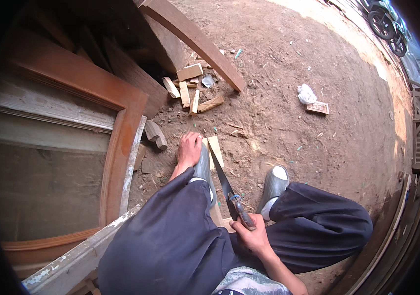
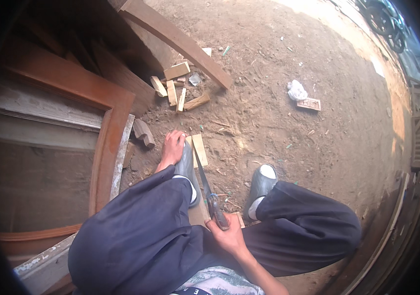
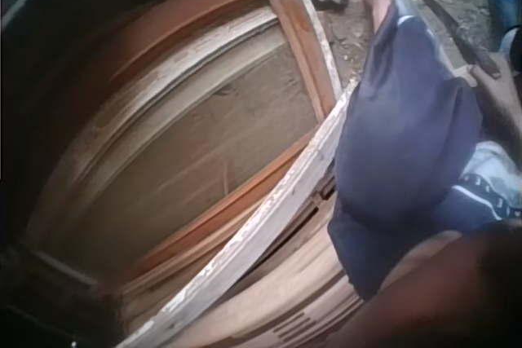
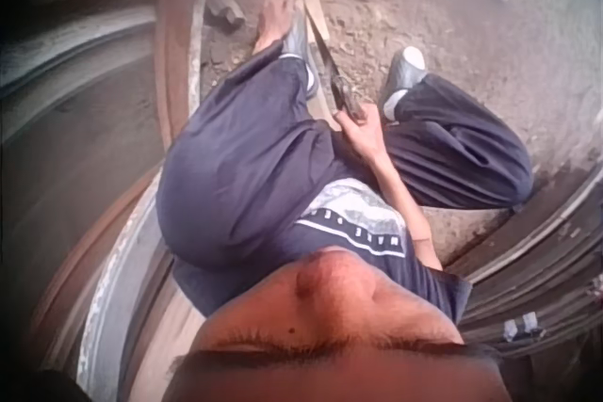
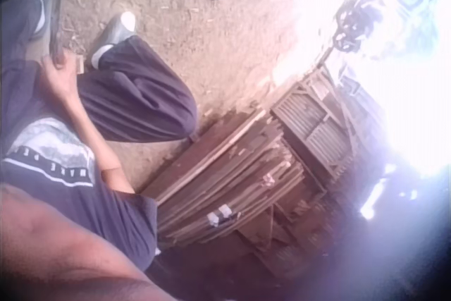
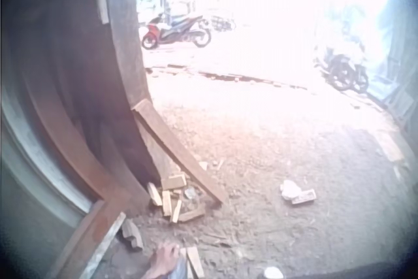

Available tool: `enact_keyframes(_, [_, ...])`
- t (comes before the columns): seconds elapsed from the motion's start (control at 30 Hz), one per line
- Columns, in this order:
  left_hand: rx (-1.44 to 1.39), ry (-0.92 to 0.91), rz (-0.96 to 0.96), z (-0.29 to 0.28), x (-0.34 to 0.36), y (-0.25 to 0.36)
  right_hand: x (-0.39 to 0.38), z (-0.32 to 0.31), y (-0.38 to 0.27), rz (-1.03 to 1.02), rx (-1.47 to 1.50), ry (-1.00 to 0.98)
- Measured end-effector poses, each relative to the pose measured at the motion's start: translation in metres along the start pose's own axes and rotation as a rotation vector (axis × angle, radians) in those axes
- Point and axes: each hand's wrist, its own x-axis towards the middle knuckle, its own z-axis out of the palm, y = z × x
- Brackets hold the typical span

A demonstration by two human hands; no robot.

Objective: The person sits on the ground and uses a machete to repeatedly strike and split a small piece of wood held between their feet. The person adjusts the wood occasionally and continues chopping until the clip ends.

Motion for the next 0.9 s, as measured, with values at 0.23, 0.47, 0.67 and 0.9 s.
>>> enact_keyframes(0.23, [-0.001,-0.026,-0.03,-0.003,0.004,0.009,-0.065,-0.005,-0.005,-0.032,-0.075,-0.027])
enact_keyframes(0.47, [0.024,-0.038,-0.026,0.001,0.001,-0.001,-0.002,0.003,-0.01,-0.026,0.025,0.022])
enact_keyframes(0.67, [-0.019,-0.057,0.0,0.0,0.004,-0.003,-0.065,-0.007,-0.007,-0.012,-0.115,-0.027])
enact_keyframes(0.9, [0.01,-0.064,-0.005,0.002,0.004,-0.001,-0.007,0.003,0.002,-0.053,-0.086,0.072])
